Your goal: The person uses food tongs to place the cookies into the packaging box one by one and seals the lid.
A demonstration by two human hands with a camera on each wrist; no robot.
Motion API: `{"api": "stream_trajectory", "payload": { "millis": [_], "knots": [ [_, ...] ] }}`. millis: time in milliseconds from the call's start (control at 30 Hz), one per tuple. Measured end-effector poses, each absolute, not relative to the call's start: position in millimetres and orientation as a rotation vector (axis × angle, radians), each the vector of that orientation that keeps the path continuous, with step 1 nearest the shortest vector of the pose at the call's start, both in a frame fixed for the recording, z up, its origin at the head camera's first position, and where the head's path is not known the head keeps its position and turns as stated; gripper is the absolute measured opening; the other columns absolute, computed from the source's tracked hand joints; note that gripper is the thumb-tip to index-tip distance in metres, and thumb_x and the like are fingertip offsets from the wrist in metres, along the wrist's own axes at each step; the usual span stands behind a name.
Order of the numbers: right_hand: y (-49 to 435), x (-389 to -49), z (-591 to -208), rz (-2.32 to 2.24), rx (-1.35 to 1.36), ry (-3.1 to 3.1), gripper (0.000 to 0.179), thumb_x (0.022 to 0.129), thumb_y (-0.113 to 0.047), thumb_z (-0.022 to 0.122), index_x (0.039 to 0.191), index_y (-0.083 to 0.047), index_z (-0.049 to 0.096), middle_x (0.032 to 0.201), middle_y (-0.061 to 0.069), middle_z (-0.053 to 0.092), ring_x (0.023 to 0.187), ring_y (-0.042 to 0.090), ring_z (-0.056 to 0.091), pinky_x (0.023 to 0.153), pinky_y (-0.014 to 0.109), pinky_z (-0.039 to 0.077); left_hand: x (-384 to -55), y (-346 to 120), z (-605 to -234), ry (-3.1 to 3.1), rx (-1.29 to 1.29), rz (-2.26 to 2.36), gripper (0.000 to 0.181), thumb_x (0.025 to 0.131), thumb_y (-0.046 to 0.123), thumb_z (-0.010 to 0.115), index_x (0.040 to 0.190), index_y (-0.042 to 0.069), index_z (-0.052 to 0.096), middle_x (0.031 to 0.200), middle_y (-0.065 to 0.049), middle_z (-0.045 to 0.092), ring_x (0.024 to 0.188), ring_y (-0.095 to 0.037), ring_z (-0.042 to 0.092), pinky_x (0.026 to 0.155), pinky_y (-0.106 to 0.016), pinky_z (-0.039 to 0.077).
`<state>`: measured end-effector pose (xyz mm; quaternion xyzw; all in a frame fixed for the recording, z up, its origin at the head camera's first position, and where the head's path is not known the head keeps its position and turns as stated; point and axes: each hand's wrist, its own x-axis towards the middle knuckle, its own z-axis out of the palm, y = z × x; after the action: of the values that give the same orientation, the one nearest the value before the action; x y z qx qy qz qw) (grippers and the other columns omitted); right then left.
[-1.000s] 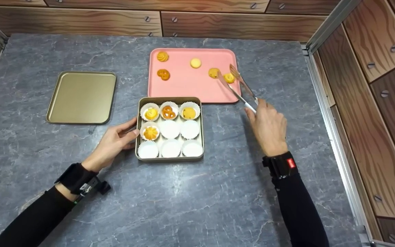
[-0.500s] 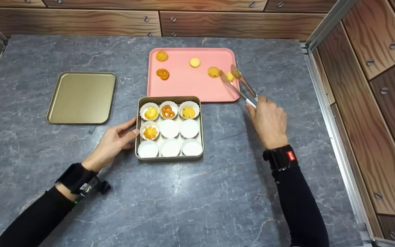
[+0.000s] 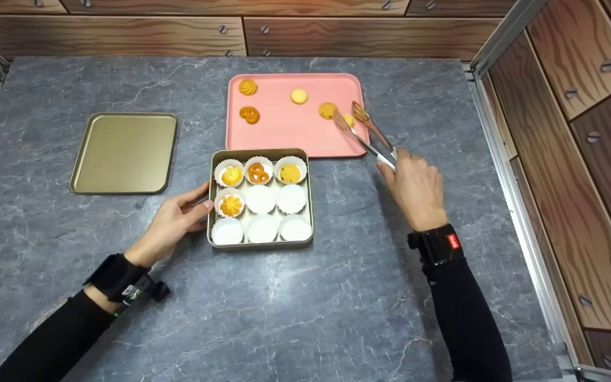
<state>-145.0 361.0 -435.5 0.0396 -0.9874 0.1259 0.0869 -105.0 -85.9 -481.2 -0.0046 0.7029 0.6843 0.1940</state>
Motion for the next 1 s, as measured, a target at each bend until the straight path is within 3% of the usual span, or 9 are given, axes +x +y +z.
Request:
{"api": "stream_trajectory", "payload": {
  "millis": [200,500,867,1000],
  "knots": [
    [360.0,-145.4,-438.0,0.354,0.142,-2.937,0.038,0.099,-0.032,0.071,0.108,0.004,0.063,0.071,0.02,0.059,0.059,0.044,0.057,0.046,0.063,0.041,-103.9,-86.3,-481.5,1.965,-0.021,1.926,0.062,0.103,0.011,0.064,0.158,0.007,0.036,0.164,-0.021,0.033,0.128,-0.03,0.062,0.096,-0.031,0.06],
    [361.0,-143.2,-441.4,0.339,0.193,-2.893,0.032,0.099,-0.031,0.071,0.101,0.0,0.061,0.07,0.021,0.058,0.059,0.046,0.058,0.044,0.063,0.04,-103.6,-86.6,-481.2,1.969,-0.03,1.905,0.063,0.103,0.012,0.063,0.159,0.008,0.035,0.165,-0.019,0.031,0.128,-0.028,0.062,0.096,-0.029,0.059],
    [365.2,-131.4,-436.9,0.41,0.199,-2.872,0.029,0.102,-0.031,0.068,0.1,-0.003,0.062,0.069,0.014,0.056,0.056,0.036,0.054,0.043,0.055,0.042,-104.7,-86.3,-483.1,1.95,-0.037,1.927,0.062,0.103,0.011,0.063,0.159,0.009,0.036,0.166,-0.019,0.03,0.13,-0.029,0.06,0.097,-0.03,0.059],
    [364.7,-124.0,-434.0,0.453,0.206,-2.85,0.03,0.101,-0.03,0.069,0.107,-0.001,0.065,0.071,0.012,0.057,0.056,0.033,0.054,0.043,0.052,0.042,-104.9,-85.3,-482.4,1.943,-0.041,1.936,0.063,0.103,0.012,0.064,0.159,0.009,0.036,0.165,-0.019,0.031,0.13,-0.028,0.061,0.097,-0.03,0.059]
  ]
}}
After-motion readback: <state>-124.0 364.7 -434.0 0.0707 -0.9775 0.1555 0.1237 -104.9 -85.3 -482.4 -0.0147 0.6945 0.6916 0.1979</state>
